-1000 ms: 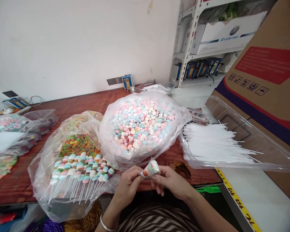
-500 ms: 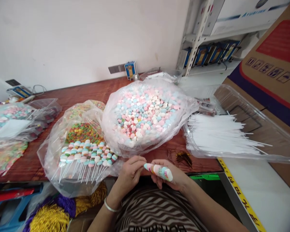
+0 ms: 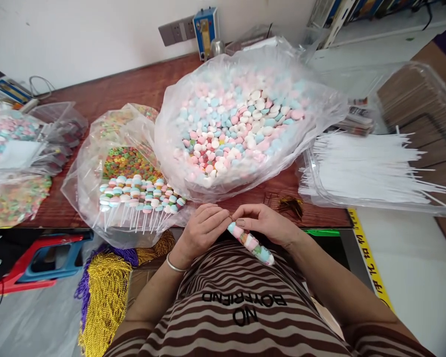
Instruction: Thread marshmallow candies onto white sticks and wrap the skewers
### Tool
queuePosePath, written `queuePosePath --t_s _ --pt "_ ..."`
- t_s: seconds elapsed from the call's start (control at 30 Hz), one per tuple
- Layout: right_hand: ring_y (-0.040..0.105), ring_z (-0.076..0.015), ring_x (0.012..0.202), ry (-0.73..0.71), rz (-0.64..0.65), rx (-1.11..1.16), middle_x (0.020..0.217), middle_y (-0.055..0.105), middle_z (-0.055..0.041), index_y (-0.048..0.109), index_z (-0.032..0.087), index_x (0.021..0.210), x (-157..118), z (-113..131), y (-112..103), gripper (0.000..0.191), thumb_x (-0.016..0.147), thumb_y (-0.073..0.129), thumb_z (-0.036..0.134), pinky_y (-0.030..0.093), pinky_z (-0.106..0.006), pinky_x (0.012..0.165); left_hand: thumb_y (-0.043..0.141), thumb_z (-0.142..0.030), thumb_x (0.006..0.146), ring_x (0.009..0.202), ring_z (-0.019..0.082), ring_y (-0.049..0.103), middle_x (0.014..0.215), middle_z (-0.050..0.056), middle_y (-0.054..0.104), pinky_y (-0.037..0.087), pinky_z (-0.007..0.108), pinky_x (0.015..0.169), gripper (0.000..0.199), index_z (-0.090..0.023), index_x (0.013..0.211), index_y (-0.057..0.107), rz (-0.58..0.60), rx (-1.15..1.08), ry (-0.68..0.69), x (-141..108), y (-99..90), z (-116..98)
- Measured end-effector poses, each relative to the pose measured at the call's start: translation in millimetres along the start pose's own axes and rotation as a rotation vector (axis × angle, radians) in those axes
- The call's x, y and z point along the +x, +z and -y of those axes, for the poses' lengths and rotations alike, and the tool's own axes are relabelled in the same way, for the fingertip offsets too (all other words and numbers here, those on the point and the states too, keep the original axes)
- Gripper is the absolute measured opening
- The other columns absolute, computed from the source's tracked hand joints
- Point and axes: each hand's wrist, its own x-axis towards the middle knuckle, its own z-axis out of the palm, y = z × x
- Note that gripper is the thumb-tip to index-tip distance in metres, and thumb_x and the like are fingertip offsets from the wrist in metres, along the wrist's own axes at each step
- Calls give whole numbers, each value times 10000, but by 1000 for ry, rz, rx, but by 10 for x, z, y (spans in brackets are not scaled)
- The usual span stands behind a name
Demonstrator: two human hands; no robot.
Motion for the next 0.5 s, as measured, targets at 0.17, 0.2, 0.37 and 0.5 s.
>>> queuePosePath --t_s 0.17,0.2,0.37,0.5 --pt "513 -126 673 1 -11 -35 706 632 20 705 158 757 16 34 5 331 721 844 457 404 -264 657 605 -60 923 1033 211 711 1086 94 782 552 439 974 262 -205 1108 720 14 309 343 -4 51 55" --pt "507 -124 665 1 -15 -14 698 623 23 699 160 746 20 31 7 336 711 850 458 399 -264 649 587 -49 930 1043 209 705 1092 104 776 551 436 974 262 -189 1120 700 16 362 385 -8 66 70" --pt "507 -116 637 -14 -39 76 692 604 30 684 166 755 61 -11 2 333 709 855 448 403 -255 619 575 -59 942 1072 205 694 1095 97 763 562 401 954 260 -200 1141 665 -19 378 385 -29 164 143" --pt "549 -125 614 -278 -382 85 725 618 26 660 207 840 -23 -93 -65 234 850 752 422 442 -262 590 557 -76 951 1131 216 679 1143 103 744 551 372 946 212 -195 1070 686 -210 329 146 -20 188 99"
